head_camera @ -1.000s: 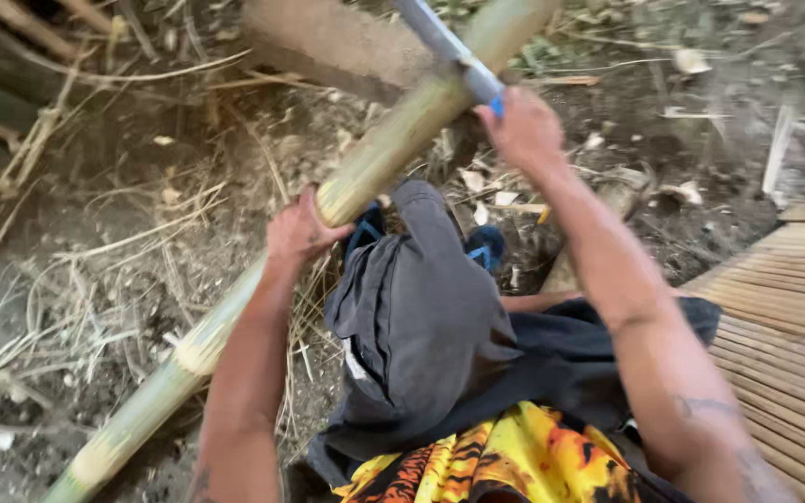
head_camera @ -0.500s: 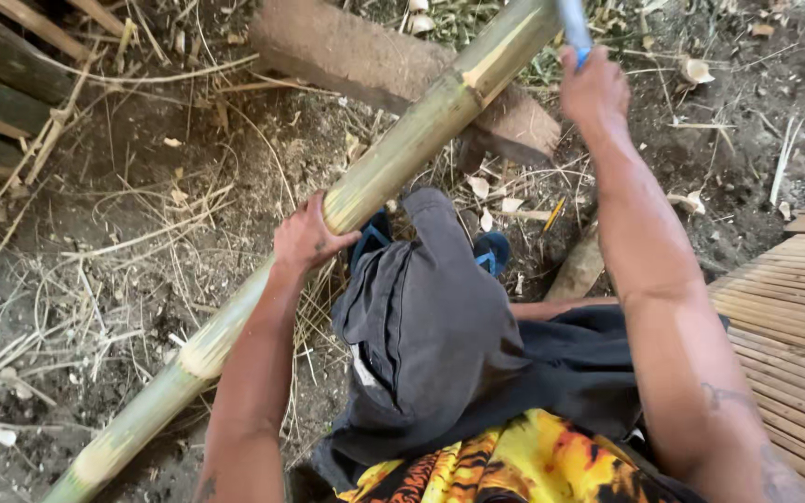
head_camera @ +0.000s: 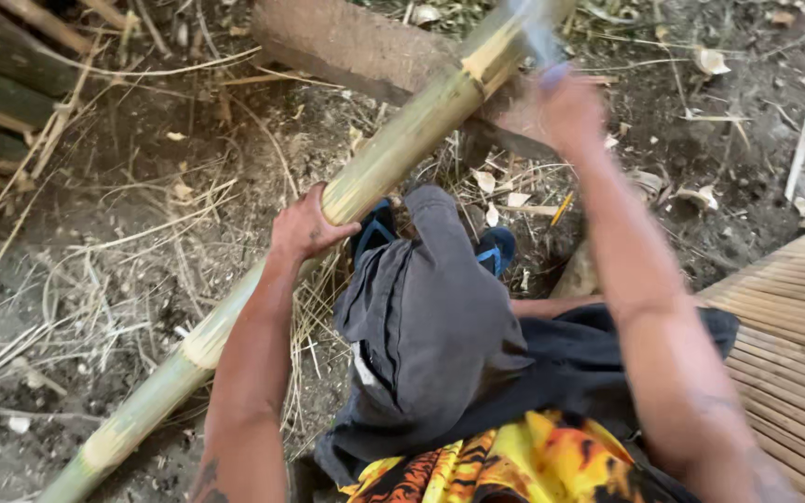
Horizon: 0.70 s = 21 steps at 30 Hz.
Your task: The person sits on the ground and uses a machete to shave the outer layer of a long bamboo pole. They hold the pole with their left hand and repeatedly strike it with the machete in their right hand, rotating the pole to remove the green skin and smooth the surface.
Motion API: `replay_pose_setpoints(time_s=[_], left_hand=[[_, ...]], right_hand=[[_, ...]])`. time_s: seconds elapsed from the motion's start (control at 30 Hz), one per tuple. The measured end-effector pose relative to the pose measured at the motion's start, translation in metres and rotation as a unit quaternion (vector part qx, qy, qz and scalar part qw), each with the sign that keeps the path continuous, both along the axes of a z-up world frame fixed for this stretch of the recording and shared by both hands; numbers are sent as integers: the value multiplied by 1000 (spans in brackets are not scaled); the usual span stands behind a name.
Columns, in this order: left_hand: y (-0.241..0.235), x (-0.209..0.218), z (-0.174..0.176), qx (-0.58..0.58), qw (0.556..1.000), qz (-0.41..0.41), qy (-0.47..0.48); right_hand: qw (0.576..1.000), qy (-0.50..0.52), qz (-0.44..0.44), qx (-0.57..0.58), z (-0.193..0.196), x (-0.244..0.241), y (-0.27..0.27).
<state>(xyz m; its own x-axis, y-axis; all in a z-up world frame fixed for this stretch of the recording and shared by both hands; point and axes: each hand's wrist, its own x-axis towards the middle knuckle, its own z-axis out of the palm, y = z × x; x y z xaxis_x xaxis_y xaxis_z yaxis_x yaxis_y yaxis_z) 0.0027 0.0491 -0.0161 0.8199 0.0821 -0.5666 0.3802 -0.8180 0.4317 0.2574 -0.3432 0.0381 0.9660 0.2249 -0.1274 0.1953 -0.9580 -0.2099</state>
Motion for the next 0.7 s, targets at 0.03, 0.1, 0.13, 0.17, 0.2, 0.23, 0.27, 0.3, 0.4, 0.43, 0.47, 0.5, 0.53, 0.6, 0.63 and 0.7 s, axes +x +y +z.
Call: replay_pose_setpoints(time_s=[0.03,0.1,0.13,0.17,0.2,0.23,0.27,0.3,0.4,0.43,0.47,0.5,0.53,0.6,0.63,0.7], left_hand=[[1,-3,0,5,1000,3,-8],[4,0,1,-5,1000,-7,-16],[5,-2,-2,-13,1000,-9,-16],[8,2,-7,-23,1000,-4,-10],[14,4,-13,-33,999,-1,1],[16,7,-19,-43,999,2,13],[17,10,-23,-39,999,-3,36],[18,13,-25,-35,998,-8,58],[18,14,-24,-36,996,0,82],[18,16,-23,-39,996,6,82],[18,13,-25,-40,997,4,71],[20,10,-28,-40,997,1,59],[22,10,-28,-39,998,6,43],[21,9,-30,-38,999,6,23],[22,10,-30,-36,999,3,12],[25,19,-25,-72,997,8,31]], right_hand=[[993,-72,-89,-39,16,25,-2],[995,-28,-99,-15,37,23,-2],[995,-3,-101,-5,47,14,-1],[997,21,-73,22,44,-5,11],[997,51,-46,47,36,-26,27],[998,-37,41,8,25,-43,47],[999,32,34,7,16,-65,60],[990,90,112,7,4,-88,74],[965,110,222,-83,-21,-105,86],[954,23,271,-130,-23,-94,74],[929,-60,318,-178,-25,-83,61],[950,-69,302,-40,-15,-52,42],[998,-21,44,33,-7,-35,34],[993,-57,-92,53,20,-1,27],[995,-27,-73,62,26,-4,32],[996,30,-33,79,41,-21,43]])
